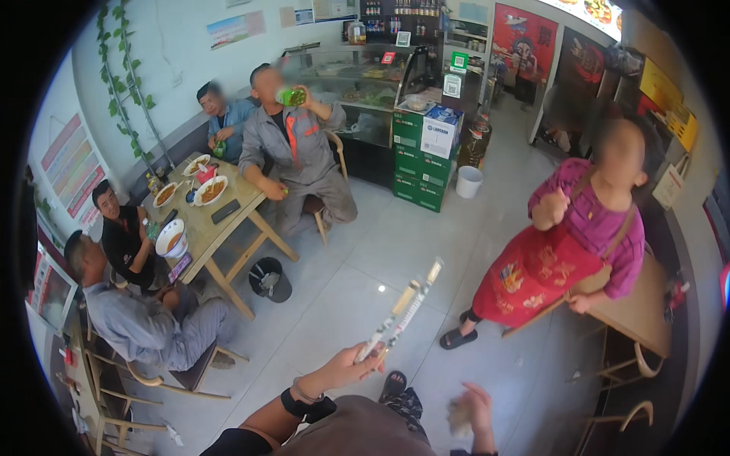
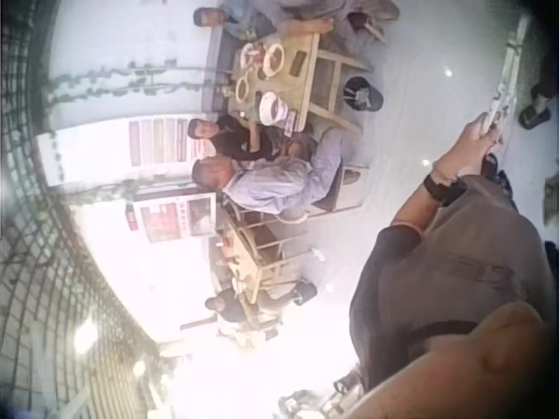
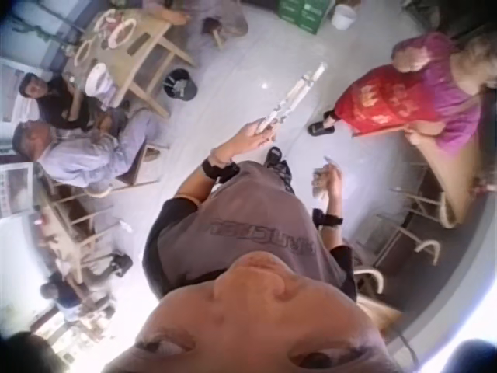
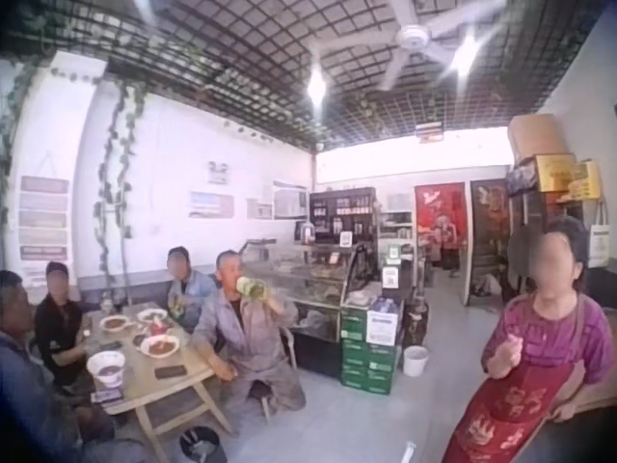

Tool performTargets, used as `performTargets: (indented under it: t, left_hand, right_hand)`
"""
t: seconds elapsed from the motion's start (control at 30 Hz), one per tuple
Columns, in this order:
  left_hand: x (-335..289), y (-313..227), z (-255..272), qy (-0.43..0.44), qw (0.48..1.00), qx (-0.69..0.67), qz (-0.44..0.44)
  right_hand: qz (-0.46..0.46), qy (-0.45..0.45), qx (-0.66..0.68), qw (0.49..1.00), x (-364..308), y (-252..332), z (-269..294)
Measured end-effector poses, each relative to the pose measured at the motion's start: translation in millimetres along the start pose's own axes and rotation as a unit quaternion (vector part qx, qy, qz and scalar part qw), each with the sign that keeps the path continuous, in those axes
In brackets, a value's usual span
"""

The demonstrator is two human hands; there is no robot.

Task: The person wipes a table with a cloth, picks up a bowl, takes it to a kitchen sink, and washes it by hand.

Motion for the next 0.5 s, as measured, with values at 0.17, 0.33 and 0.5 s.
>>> performTargets:
  t: [0.17,0.33,0.5]
  left_hand:
    - [102.9,-22.7,22.9,0.072,0.979,0.190,0.026]
    - [211.4,-50.1,86.5,0.050,0.975,0.210,0.051]
    - [359.3,-74.7,124.0,0.096,0.988,0.096,0.073]
  right_hand:
    - [0.104,0.285,-0.029,0.952,157.9,164.3,-184.1]
    - [0.017,0.400,-0.069,0.914,283.0,212.4,-275.7]
    - [0.032,0.355,-0.060,0.932,418.2,240.0,-288.7]
Point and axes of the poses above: each hand's wrist, its own x-axis towards the middle knuckle, its own z-axis out of the back of the hand, y = z × x, the point moved 9 cm from there along x, towards the middle knuckle, and after that the axes turned 7 degrees about -y, right-handed, at the moved point
